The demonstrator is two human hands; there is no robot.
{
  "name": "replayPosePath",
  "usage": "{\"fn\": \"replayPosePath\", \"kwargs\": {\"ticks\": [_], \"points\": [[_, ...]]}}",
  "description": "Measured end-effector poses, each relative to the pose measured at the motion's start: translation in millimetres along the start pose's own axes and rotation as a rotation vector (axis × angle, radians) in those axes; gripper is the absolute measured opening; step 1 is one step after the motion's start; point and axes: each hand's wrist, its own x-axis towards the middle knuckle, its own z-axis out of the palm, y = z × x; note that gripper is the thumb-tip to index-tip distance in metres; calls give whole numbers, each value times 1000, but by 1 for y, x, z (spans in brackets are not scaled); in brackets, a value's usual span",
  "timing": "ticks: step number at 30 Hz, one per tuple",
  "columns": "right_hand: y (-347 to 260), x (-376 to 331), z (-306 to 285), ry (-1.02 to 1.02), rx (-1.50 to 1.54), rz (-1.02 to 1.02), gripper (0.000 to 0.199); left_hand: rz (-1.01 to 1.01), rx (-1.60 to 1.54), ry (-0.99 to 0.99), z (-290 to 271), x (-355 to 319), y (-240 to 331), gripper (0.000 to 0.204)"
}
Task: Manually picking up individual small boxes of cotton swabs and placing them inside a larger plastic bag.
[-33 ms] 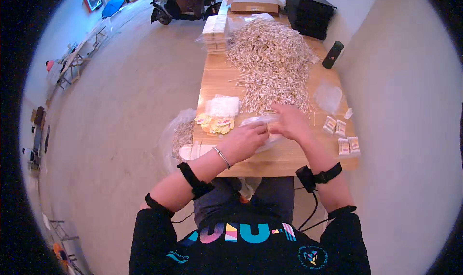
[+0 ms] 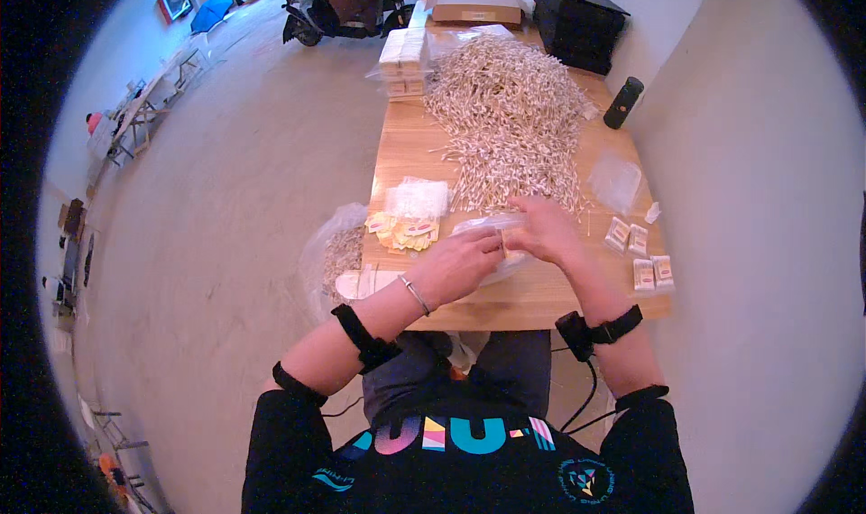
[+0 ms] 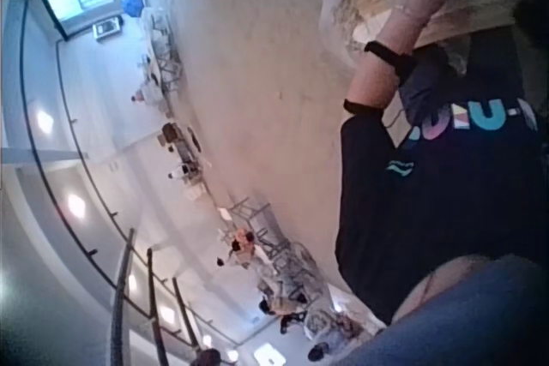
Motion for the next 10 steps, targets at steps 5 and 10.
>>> {"fn": "replayPosePath", "kwargs": {"ticks": [5, 10], "points": [[16, -1, 3, 80, 14, -202, 39, -10, 83, 425, -20, -18, 0, 41], [13, 6, 1, 196, 179, -315, 26, -480, -441, 413, -24, -37, -9, 61]]}}
